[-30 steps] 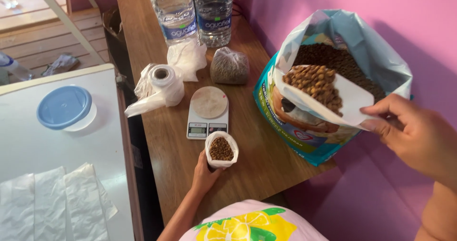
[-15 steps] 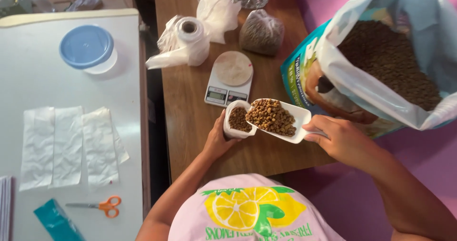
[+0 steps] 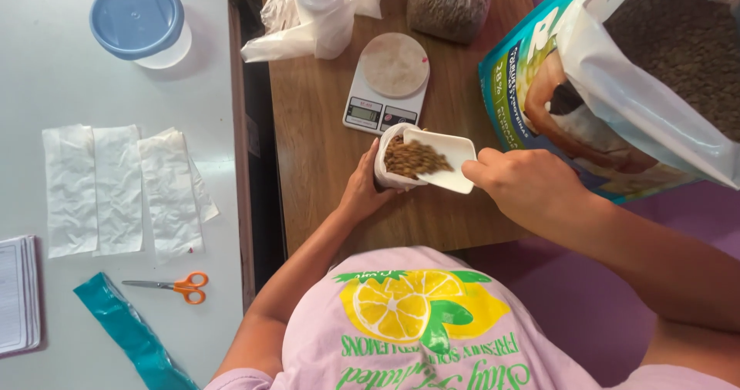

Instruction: Portioning cat food from a large bag into smaller plastic bags using a scoop and a digital scale.

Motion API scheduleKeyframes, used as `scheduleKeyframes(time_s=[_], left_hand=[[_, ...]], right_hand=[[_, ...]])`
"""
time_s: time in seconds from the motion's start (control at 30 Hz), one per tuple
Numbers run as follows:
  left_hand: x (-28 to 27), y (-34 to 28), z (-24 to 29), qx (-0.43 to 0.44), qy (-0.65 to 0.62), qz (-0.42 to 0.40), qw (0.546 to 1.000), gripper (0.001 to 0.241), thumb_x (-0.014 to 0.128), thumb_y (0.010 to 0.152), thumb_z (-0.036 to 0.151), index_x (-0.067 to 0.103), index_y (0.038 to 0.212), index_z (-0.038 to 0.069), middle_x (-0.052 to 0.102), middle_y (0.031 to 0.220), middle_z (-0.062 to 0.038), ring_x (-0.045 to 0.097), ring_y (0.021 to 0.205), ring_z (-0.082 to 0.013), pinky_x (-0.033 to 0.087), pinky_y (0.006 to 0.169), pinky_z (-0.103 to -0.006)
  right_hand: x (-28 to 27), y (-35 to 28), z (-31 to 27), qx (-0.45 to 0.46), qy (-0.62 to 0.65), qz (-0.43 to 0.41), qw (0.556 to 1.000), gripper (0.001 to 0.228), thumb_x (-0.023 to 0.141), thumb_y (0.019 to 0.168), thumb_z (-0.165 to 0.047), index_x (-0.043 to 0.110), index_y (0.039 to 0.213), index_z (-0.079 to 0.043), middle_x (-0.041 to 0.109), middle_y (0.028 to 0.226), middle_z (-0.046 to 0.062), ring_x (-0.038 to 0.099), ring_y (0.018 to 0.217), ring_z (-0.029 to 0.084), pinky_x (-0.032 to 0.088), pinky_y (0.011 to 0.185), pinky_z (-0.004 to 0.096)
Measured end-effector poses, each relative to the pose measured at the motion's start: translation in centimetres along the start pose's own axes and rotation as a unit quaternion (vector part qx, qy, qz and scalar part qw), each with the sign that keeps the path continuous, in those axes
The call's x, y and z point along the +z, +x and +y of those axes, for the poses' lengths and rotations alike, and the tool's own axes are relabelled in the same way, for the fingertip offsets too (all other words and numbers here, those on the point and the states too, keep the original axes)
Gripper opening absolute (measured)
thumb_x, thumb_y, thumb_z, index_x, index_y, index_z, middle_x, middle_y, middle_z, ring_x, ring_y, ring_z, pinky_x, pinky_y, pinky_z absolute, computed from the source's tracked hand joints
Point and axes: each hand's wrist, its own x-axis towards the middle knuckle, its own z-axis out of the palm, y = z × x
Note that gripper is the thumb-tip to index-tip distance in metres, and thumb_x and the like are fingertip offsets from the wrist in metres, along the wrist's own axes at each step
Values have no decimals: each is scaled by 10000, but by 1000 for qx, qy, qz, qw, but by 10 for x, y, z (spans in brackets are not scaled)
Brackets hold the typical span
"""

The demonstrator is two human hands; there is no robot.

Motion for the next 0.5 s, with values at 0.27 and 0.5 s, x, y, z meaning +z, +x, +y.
scheduleKeyframes(time_s=[0.27, 0.5], left_hand=[[-2, 2, -3, -29, 19, -68, 997, 1196, 903, 735, 341, 139, 1635, 149, 411, 1575, -215, 479, 1422, -391, 463, 1099, -517], [1, -4, -9, 63, 13, -27, 998, 1289, 982, 712, 268, 96, 1641, 138, 291, 1612, -253, 357, 1511, -429, 398, 1204, -542]], right_hand=[[-42, -17, 5, -3, -93, -19, 995, 219, 612, 861, -64, 508, 879, -256, 522, 772, -46, 630, 629, 177, 451, 459, 364], [-82, -73, 23, -42, -283, 54, 957, 280, 525, 1094, -208, 687, 1308, -129, 644, 1230, -105, 655, 1171, 68, 532, 886, 168]])
